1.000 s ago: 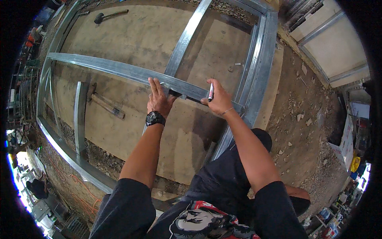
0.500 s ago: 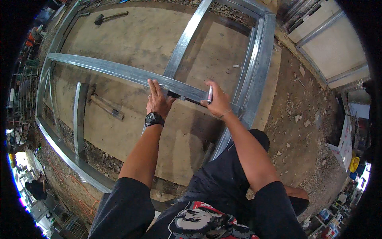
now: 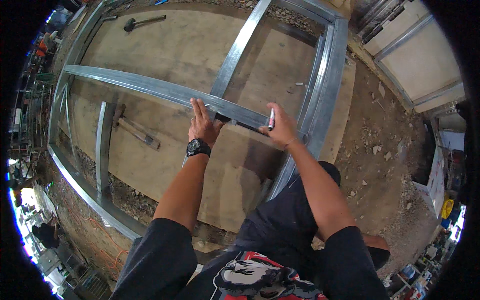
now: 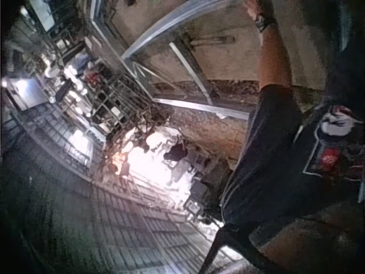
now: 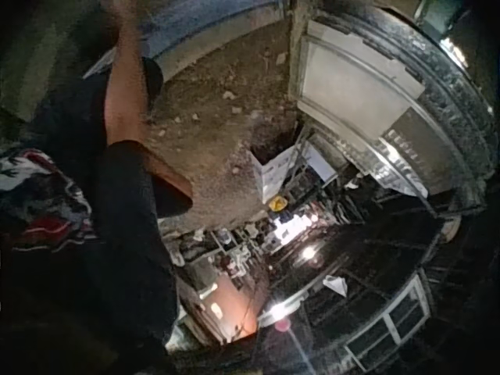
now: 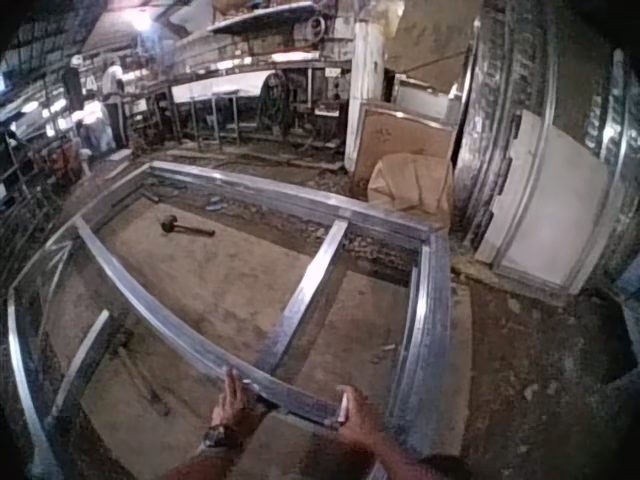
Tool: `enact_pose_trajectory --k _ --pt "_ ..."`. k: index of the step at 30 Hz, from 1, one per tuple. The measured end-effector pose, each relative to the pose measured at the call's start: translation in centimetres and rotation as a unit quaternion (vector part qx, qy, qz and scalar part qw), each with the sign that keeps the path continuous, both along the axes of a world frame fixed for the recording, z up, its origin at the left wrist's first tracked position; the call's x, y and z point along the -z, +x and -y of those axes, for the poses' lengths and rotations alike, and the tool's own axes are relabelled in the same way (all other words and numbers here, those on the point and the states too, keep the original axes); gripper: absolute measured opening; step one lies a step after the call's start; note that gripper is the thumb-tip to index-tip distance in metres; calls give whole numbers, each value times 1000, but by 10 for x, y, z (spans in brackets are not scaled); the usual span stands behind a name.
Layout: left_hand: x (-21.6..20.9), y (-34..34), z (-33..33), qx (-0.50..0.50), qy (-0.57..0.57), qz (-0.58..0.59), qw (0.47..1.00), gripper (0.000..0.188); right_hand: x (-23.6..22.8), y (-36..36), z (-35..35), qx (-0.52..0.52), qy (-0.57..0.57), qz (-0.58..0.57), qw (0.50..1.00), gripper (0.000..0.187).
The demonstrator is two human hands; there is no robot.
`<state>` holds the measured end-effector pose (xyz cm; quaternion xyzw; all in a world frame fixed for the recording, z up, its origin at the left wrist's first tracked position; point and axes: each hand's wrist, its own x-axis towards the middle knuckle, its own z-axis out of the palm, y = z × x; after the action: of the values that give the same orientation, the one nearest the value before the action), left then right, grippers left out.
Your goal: The person measures and marks metal frame sections with a tape measure and marker, then uses a hammer to adjust joints. The person also uses a power tool on a workbench and handles metal bars and frames throughout the workshop.
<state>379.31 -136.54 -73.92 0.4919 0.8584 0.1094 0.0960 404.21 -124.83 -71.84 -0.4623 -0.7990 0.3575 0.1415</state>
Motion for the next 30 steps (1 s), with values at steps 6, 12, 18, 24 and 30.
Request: enact_pose_trajectory --k 6,12,18,24,30 --pt "-6 0 4 -15 -5 -2 1000 111 -19 1 -1 3 -67 59 996 82" --pt "-9 1 4 -1 -26 3 1000 111 -6 -35 12 25 -7 90 996 85" --pt "-9 -4 4 -17 -13 32 999 111 -29 26 -24 -22 -87 184 979 87" --pt "-11 0 -2 -18 -26 25 999 114 -27 65 -40 -117 -51 107 986 84" --pt "-11 2 3 -18 -24 25 999 113 -32 62 -33 -126 -61 128 982 84"
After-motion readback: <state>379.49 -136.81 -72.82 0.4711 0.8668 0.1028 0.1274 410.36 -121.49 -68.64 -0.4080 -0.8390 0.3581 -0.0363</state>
